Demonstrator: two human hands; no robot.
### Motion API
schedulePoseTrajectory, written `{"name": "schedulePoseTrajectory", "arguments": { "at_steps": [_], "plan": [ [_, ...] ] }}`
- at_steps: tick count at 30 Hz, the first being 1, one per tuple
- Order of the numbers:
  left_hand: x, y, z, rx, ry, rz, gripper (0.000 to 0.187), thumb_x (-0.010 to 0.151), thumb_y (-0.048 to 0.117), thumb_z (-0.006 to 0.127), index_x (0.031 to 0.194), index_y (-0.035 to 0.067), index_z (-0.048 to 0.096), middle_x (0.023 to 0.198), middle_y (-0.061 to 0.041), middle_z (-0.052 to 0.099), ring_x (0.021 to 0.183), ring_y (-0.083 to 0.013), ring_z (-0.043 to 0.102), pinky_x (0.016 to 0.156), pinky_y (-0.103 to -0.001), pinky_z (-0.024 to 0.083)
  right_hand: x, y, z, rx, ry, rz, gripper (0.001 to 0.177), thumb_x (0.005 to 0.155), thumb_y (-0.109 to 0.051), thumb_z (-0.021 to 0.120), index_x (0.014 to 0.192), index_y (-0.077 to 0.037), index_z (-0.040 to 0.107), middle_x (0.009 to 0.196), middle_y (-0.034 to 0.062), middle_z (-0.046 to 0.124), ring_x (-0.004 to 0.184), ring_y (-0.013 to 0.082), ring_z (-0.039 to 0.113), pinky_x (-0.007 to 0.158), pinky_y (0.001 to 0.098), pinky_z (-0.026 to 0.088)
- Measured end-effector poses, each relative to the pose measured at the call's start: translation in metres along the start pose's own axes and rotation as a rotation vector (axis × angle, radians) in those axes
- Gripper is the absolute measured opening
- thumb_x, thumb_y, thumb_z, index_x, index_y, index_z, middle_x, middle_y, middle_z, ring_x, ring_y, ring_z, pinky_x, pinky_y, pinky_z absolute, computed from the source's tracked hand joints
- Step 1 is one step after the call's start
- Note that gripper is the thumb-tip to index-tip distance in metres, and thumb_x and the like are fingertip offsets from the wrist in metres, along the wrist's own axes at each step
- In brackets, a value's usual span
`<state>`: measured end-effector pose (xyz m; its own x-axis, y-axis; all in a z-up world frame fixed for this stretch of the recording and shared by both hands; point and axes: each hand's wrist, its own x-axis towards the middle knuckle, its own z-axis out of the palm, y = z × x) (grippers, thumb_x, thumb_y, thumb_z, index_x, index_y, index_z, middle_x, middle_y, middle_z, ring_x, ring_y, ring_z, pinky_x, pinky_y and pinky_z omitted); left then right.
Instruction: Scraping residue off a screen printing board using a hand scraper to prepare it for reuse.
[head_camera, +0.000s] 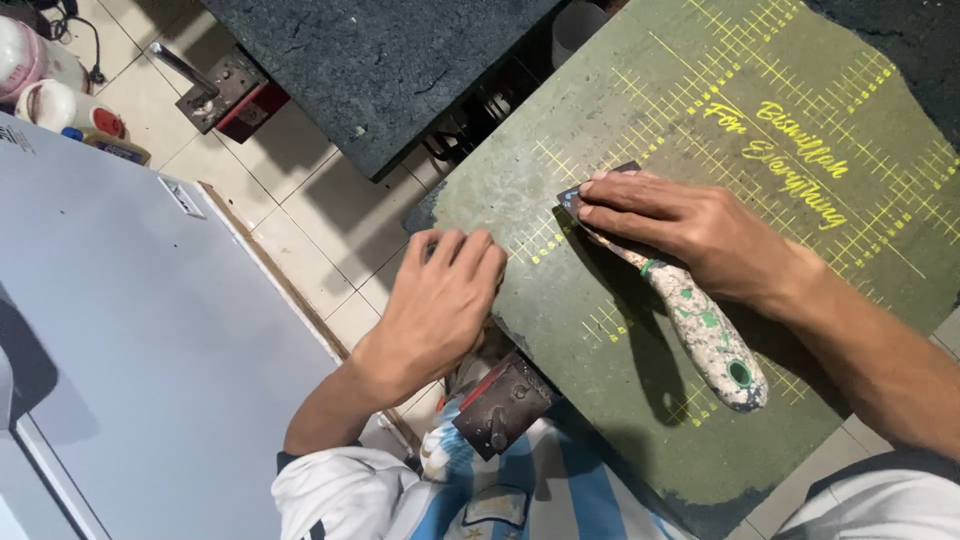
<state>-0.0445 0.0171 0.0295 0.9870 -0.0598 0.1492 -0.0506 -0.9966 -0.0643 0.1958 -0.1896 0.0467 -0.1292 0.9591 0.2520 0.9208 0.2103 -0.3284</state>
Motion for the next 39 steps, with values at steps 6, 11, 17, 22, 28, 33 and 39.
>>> {"name": "schedulePoseTrajectory", "arguments": {
  "at_steps": [6,11,17,22,28,33,39],
  "plan": [
    [0.018,0.001,-0.009,-0.255,0.224,-0.046,0.013,0.105,0.021,0.059,0.102,0.009,0.054,0.099,-0.009,0.055,0.091,-0.0278,0.056,0.081,-0.040,0.042,0.007,-0.010,-0.014,-0.009,0.035,-0.015,0.050,0.096,-0.001,0.063,0.145,-0.005,0.055,0.150,0.0223,0.056,0.136,0.0392,0.059,0.120,0.0528,0.045],
    [0.022,0.004,0.020,-0.134,0.175,-0.031,0.051,0.084,-0.008,0.062,0.131,0.012,0.056,0.122,-0.012,0.059,0.104,-0.0286,0.057,0.087,-0.043,0.044,0.005,-0.007,-0.014,-0.016,0.024,-0.006,0.050,0.097,-0.002,0.062,0.146,-0.007,0.054,0.151,0.0204,0.055,0.137,0.0389,0.058,0.120,0.0527,0.045],
    [0.029,0.008,0.028,0.057,0.299,-0.023,0.009,0.095,0.007,0.066,0.102,0.012,0.067,0.100,-0.005,0.066,0.089,-0.0224,0.062,0.081,-0.037,0.049,-0.001,-0.002,-0.004,-0.072,-0.021,-0.005,0.059,0.094,0.004,0.062,0.150,-0.013,0.050,0.154,0.0177,0.053,0.137,0.0379,0.058,0.117,0.0528,0.047],
    [0.039,0.006,0.023,0.176,0.372,0.044,0.009,0.094,0.009,0.067,0.088,0.016,0.068,0.085,0.000,0.063,0.077,-0.0188,0.060,0.074,-0.035,0.050,-0.003,-0.003,-0.003,-0.055,-0.022,-0.016,0.059,0.094,0.002,0.064,0.150,-0.011,0.049,0.153,0.0211,0.053,0.136,0.0393,0.058,0.117,0.0535,0.047],
    [0.034,0.008,0.014,0.315,0.162,0.092,0.010,0.102,0.019,0.057,0.095,0.017,0.064,0.089,-0.001,0.057,0.081,-0.0179,0.057,0.077,-0.035,0.047,-0.004,-0.004,-0.006,-0.012,-0.020,-0.016,0.055,0.098,-0.002,0.060,0.151,-0.012,0.048,0.154,0.0196,0.053,0.138,0.0385,0.057,0.119,0.0537,0.045],
    [0.018,0.017,-0.015,-0.244,0.059,0.160,0.023,0.105,0.029,0.046,0.104,0.007,0.051,0.097,-0.012,0.053,0.078,-0.0265,0.050,0.075,-0.042,0.038,-0.006,-0.008,-0.014,-0.003,-0.080,-0.001,0.061,0.091,-0.002,0.064,0.149,-0.014,0.049,0.156,0.0160,0.050,0.137,0.0380,0.057,0.118,0.0546,0.045],
    [0.009,0.006,-0.009,-0.319,0.148,0.184,0.013,0.105,0.021,0.059,0.101,0.010,0.053,0.096,-0.007,0.058,0.079,-0.0230,0.057,0.070,-0.037,0.043,-0.007,-0.014,-0.025,0.040,-0.115,0.024,0.066,0.086,0.003,0.066,0.148,-0.015,0.052,0.155,0.0133,0.052,0.136,0.0377,0.057,0.113,0.0499,0.049]
  ]
}}
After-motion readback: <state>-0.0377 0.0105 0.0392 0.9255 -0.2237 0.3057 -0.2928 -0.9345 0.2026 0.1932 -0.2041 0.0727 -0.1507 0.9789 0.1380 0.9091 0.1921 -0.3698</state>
